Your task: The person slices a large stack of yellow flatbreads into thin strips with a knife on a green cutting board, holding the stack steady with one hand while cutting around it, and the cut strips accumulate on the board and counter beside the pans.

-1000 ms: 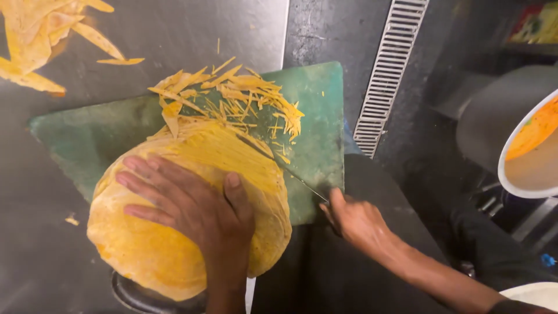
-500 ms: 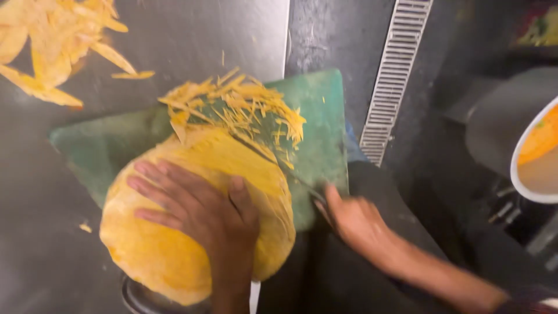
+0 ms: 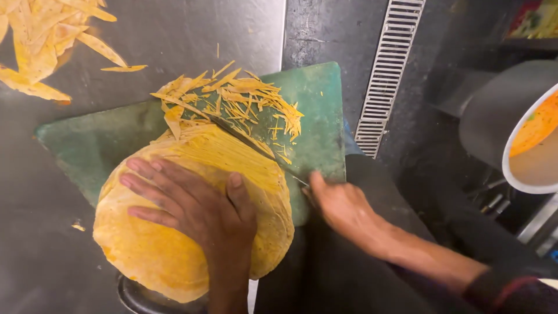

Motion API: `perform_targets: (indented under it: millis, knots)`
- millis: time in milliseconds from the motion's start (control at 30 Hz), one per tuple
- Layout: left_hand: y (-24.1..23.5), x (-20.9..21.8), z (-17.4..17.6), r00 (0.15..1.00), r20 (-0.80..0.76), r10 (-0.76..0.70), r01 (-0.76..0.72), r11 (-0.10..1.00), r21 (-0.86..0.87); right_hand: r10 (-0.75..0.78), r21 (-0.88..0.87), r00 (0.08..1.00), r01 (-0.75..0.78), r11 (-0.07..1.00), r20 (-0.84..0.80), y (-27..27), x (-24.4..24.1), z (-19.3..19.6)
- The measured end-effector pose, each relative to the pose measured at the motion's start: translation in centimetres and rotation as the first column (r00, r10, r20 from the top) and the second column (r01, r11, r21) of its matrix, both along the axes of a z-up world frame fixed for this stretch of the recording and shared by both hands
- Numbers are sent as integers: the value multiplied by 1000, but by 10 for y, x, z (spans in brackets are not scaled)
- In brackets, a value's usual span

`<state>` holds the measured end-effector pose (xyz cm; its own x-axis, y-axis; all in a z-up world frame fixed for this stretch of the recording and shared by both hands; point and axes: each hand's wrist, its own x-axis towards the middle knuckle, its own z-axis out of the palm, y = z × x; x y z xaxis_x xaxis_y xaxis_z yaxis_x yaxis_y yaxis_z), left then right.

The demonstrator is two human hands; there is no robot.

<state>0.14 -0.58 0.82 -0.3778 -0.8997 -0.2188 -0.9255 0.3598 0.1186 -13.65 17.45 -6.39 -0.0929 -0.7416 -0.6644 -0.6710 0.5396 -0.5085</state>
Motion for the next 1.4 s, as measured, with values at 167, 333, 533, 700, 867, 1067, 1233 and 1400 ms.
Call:
perform_targets:
  millis: [167, 333, 533, 700, 867, 1067, 1233, 1400]
  knots:
    - [0, 0, -1, 997, 78, 11, -15, 999, 42, -5, 47, 1000, 5, 999, 3, 50, -1, 5]
    - [-5, -3, 3, 1000, 22, 14, -13, 999, -36, -15, 55, 1000, 16, 998, -27, 54, 3, -8]
    - [-2, -5, -3, 997, 79, 25, -27, 999, 19, -16, 25, 1000, 15, 1000, 13, 68, -3, -8]
    - [-2, -5, 1, 998, 61, 0, 0, 1000, 3, 46, 225, 998, -38, 974, -32, 93, 11, -28]
    - [3, -1, -11, 999, -16, 39, -40, 998, -40, 24, 84, 999, -22, 996, -28, 90, -6, -20]
    - [2, -2, -5, 998, -45, 48, -51, 997, -63, 33, -43, 995, -37, 998, -98, 87, -27, -25]
    - [5, 2, -7, 997, -72, 43, -48, 996, -79, 71, -213, 994, -88, 973, -89, 24, -67, -12]
    - [5, 3, -5, 989, -145, 30, -43, 995, -88, 207, -324, 972, -233, 917, -114, -29, -114, -6]
